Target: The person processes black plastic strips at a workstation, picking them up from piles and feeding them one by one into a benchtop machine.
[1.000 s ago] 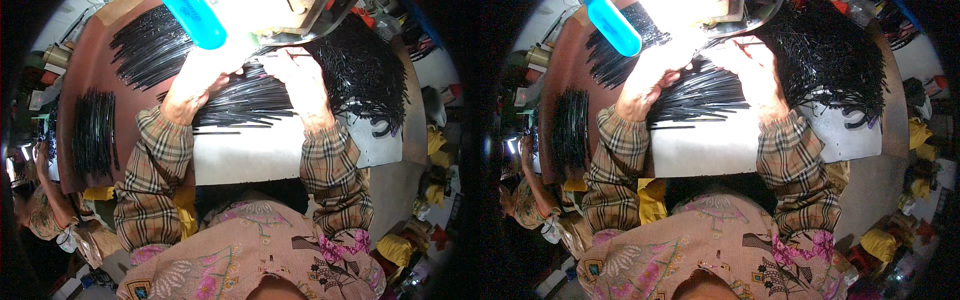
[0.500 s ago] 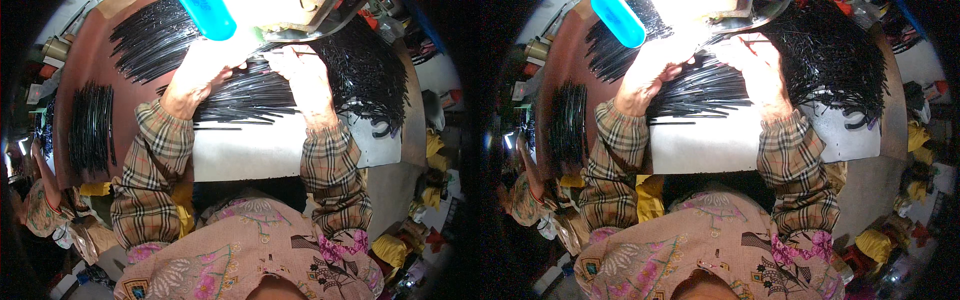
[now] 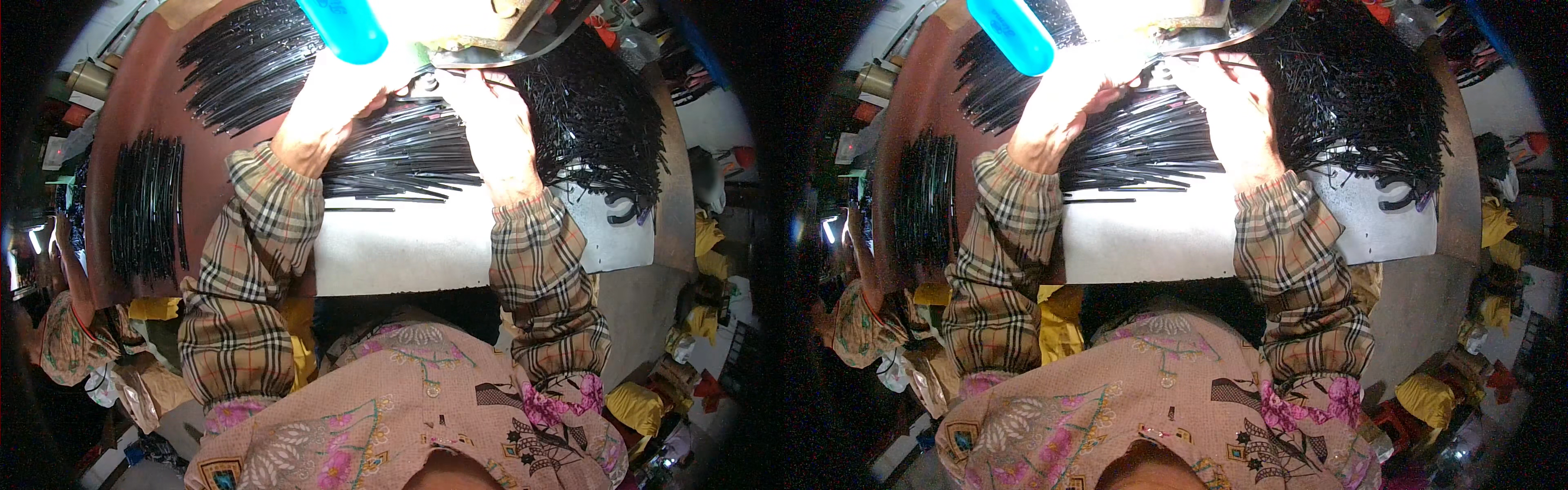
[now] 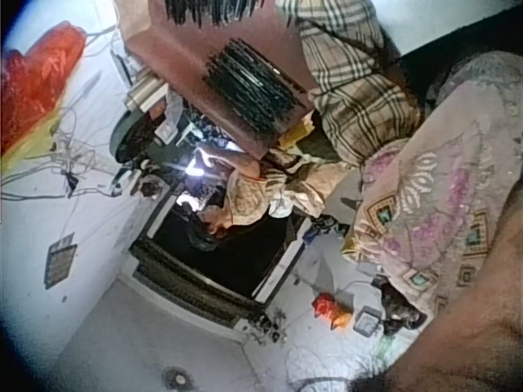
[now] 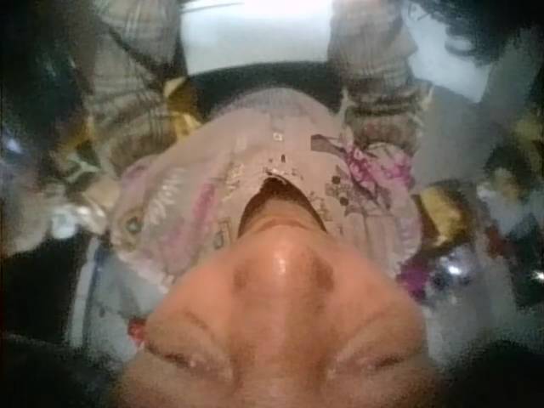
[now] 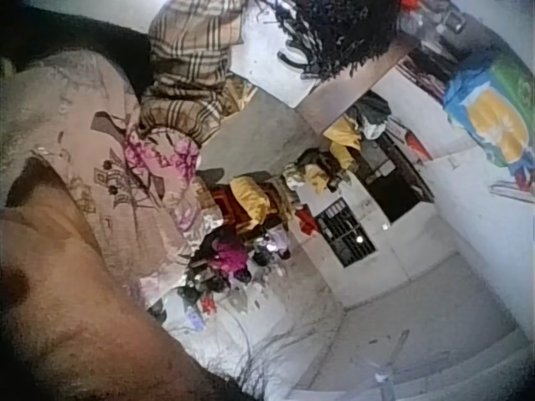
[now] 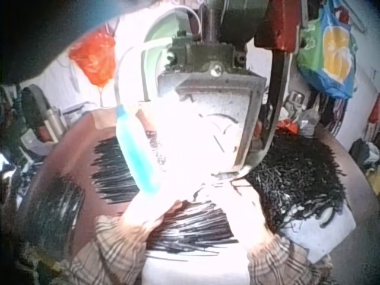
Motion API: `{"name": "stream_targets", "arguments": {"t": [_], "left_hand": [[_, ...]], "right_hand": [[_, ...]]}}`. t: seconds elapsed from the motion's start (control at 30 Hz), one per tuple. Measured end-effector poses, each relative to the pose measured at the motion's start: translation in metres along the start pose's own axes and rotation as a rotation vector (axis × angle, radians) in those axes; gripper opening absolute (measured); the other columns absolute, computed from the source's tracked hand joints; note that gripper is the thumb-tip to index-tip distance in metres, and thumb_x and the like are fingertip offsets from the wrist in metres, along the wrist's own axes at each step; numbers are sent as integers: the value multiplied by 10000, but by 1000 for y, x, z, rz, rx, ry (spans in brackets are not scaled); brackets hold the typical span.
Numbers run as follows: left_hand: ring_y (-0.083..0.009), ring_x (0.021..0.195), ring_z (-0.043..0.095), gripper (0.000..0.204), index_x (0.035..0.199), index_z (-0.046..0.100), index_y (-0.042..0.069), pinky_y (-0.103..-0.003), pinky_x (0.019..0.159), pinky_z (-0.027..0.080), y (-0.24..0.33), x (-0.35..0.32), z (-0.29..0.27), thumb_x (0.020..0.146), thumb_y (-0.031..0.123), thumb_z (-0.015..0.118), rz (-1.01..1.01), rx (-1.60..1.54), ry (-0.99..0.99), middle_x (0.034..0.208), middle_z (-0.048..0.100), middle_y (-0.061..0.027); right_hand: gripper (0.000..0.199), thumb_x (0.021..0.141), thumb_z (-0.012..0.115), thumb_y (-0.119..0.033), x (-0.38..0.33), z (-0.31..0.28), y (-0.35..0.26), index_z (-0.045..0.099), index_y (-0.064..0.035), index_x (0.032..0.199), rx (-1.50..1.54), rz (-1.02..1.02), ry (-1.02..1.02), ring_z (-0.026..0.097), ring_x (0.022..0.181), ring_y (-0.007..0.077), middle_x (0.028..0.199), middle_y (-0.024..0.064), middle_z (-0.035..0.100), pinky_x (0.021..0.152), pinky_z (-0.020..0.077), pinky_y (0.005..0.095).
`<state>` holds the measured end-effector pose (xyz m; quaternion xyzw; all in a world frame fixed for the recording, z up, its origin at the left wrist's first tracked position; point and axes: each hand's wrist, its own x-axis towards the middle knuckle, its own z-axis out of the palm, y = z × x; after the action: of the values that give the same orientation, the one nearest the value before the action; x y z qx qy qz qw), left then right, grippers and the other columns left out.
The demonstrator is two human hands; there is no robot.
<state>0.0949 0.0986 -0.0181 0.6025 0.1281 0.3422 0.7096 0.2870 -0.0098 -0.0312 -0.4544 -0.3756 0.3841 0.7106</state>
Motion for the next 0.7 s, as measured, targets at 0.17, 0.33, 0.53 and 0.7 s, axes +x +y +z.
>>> {"name": "stream_targets", "arguments": {"t": [0.17,0.33,0.53,0.7], "left_hand": [[-146,855,591,254,988,588,18,-238,701,467,35,3,17,906,254,630,-57,176,-61,953,617,-79],[-107,750,543,258,961,602,11,-208,625,425,19,13,14,904,261,632,44,87,-133,940,619,-81],[-51,585,444,208,923,617,22,-175,479,334,17,34,-12,911,230,611,-127,140,-107,819,624,-43],[-37,550,450,173,946,633,19,-165,456,339,14,42,-19,921,189,611,-201,167,-191,804,647,-47]], "right_hand": [[269,978,498,-153,0,8,-4,643,59,1058,50,78,22,631,923,141,1006,100,674,825,495,232],[294,985,490,-174,-1,3,-5,620,73,1077,4,66,34,642,925,153,1026,124,671,849,501,253],[265,960,544,-148,-5,1,-5,587,81,1087,6,-36,-49,648,896,157,996,120,664,844,515,264],[163,896,578,-44,-5,-5,-7,681,70,949,-76,33,25,661,910,168,977,116,686,831,527,261]]}}
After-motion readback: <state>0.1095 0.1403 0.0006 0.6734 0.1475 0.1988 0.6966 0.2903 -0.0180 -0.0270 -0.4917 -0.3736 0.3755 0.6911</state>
